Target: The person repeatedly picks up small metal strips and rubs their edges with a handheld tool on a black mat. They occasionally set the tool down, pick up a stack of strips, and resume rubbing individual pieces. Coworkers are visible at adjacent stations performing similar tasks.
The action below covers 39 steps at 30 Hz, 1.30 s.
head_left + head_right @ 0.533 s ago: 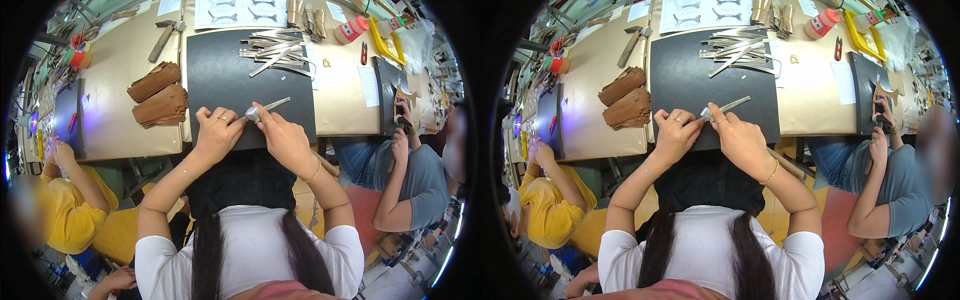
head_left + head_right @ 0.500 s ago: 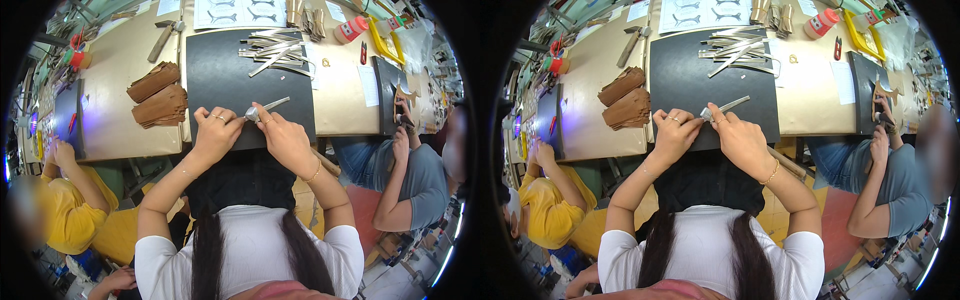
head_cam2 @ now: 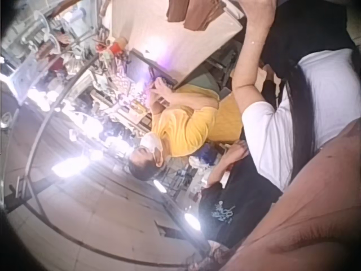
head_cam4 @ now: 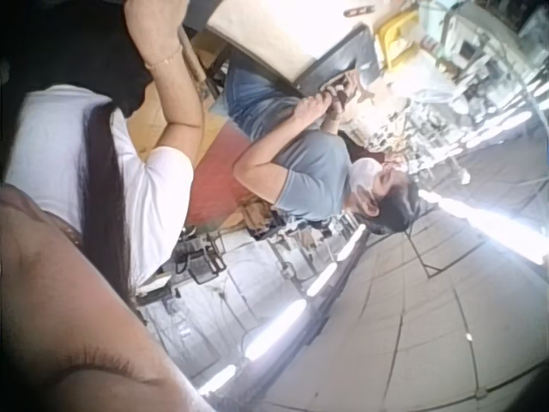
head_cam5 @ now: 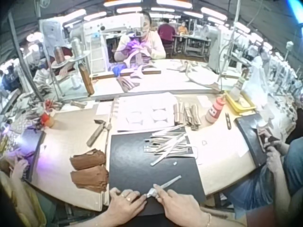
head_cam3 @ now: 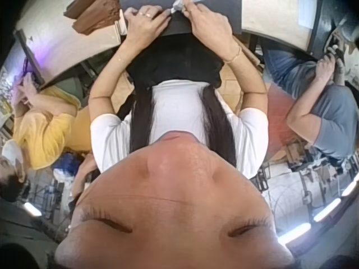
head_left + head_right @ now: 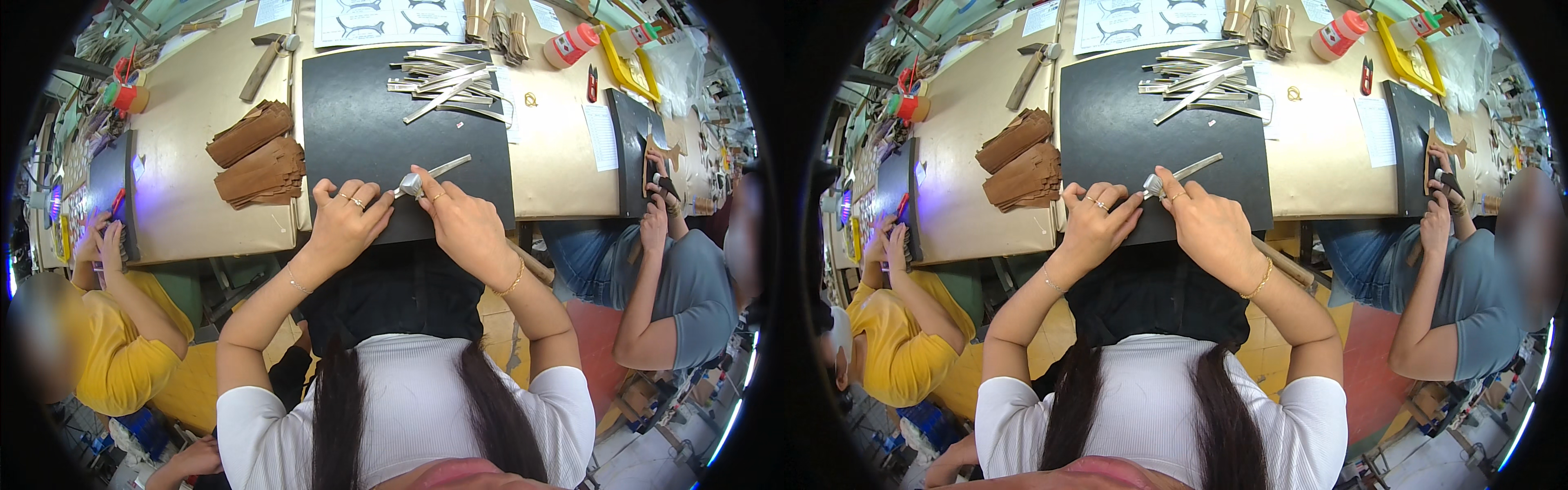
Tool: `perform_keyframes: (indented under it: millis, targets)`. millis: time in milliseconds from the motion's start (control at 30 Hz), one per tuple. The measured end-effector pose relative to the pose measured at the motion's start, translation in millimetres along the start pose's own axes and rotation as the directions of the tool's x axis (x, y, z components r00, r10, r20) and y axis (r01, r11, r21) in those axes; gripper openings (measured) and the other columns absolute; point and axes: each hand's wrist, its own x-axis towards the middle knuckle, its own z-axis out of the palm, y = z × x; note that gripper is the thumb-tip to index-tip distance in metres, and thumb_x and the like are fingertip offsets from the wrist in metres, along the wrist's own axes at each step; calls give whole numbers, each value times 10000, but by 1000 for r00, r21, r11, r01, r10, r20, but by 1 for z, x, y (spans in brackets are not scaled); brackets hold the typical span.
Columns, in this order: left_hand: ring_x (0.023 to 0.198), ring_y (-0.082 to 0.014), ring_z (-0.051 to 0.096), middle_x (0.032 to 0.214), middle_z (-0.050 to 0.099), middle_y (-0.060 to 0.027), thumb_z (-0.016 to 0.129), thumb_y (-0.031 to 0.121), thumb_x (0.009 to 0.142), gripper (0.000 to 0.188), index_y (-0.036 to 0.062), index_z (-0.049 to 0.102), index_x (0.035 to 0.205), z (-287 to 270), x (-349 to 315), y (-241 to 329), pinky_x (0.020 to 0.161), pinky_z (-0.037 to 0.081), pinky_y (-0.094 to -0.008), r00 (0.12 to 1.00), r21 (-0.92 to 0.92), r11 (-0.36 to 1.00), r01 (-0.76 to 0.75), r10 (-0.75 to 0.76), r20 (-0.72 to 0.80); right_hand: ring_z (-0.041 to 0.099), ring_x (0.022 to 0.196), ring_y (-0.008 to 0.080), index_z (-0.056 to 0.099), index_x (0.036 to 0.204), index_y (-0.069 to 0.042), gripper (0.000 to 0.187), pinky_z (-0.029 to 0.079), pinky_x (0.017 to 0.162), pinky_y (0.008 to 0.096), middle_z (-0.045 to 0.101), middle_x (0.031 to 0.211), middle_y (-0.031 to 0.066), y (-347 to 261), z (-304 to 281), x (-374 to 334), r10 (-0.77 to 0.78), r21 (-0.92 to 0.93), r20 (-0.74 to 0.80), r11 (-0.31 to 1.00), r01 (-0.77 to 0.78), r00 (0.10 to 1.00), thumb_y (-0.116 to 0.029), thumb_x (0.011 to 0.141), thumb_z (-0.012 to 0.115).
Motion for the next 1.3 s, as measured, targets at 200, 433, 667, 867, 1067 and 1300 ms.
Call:
perform_keyframes:
  millis: [200,433,667,867,1067,1300]
  targets:
    - [972,-154,613,1044,630,19,790,196,843,310,144,724,1141,3,-4,4,879,304,-450,998,109,992,-57,57,11,696,667,284,513,1489,-105,485,562,571,398,653,864,109,-7,2,-2,-33,123,-206,991,59,978,-213,1022,590]
    - [1022,-168,605,1089,630,6,779,180,831,333,139,721,1156,-2,-9,12,911,307,-458,999,43,999,29,-30,39,697,670,269,493,1511,-114,506,563,568,384,652,866,108,-3,7,2,-28,-18,-14,999,28,1000,-208,1023,586]
    - [1017,-173,608,1079,646,-11,784,186,803,324,124,744,1119,1,-12,13,903,322,-454,999,52,998,36,-36,6,695,668,268,472,1530,-122,542,562,562,381,650,874,101,-12,8,0,-90,85,-182,991,106,979,-196,1010,606]
    - [980,-171,616,1024,650,8,790,180,819,228,116,730,1030,-5,-11,11,894,323,-440,994,-51,993,107,-107,-1,689,657,259,464,1541,-138,565,556,556,381,643,874,93,-12,8,2,-80,60,-97,994,86,992,-189,1000,622]
    - [928,-200,617,963,663,-1,839,138,788,202,108,673,899,-10,1,9,862,325,-405,976,-168,962,215,-217,12,686,664,285,475,1533,-141,560,560,572,405,642,877,99,-14,14,2,-64,103,-98,992,74,993,-184,996,626]
    - [896,-218,596,983,624,-30,812,177,828,257,83,690,1034,7,35,21,864,365,-395,974,-176,958,227,-226,26,689,733,325,506,1509,-134,539,560,639,423,673,940,113,12,0,-5,93,324,-378,945,38,921,-135,986,636]
